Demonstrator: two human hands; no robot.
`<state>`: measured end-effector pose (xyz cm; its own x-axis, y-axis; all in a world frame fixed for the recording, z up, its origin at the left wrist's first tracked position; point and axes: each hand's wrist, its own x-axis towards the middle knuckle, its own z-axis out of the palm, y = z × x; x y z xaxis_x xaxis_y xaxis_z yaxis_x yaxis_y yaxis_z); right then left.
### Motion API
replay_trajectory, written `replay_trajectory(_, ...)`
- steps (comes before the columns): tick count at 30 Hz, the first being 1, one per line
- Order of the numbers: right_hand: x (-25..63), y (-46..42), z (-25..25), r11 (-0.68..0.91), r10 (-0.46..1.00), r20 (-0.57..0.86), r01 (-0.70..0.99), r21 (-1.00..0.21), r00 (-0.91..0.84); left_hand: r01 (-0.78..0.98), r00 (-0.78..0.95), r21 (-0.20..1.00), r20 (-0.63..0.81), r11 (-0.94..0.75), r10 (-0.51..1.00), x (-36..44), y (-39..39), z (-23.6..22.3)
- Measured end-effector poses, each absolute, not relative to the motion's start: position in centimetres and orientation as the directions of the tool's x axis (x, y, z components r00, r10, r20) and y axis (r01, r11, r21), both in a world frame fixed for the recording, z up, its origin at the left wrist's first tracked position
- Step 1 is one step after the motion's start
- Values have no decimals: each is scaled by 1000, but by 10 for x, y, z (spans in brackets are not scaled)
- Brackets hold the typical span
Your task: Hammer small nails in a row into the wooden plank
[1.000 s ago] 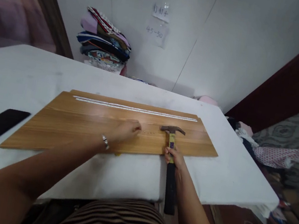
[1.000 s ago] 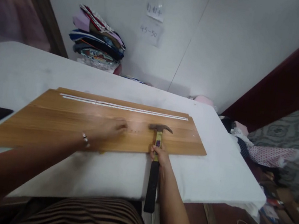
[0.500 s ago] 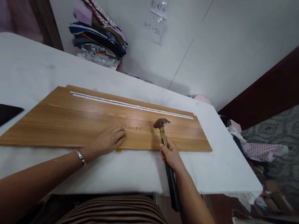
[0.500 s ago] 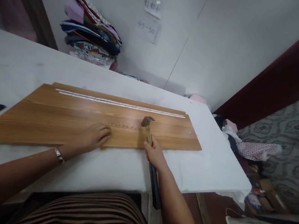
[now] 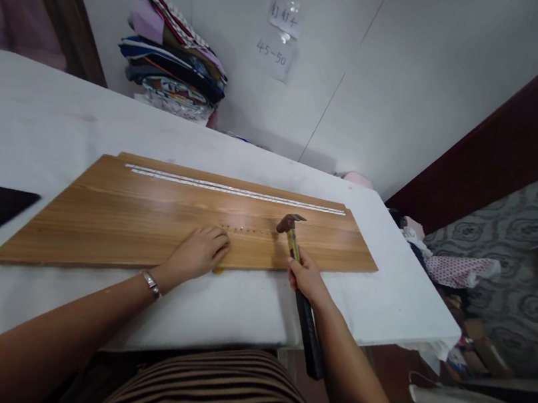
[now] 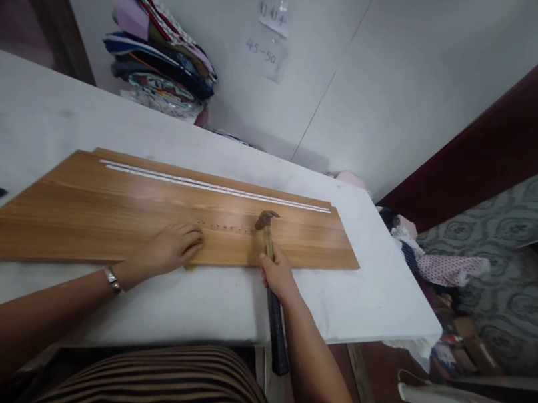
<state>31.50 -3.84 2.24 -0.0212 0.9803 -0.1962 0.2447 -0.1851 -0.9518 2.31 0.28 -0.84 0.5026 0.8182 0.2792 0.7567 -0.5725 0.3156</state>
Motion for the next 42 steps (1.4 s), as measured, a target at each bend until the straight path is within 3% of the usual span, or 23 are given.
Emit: replay_trajectory(42,308,-43,30,-189,980,-199,302,-934,-5,760,494,324,277,-564,824,25,0,-4)
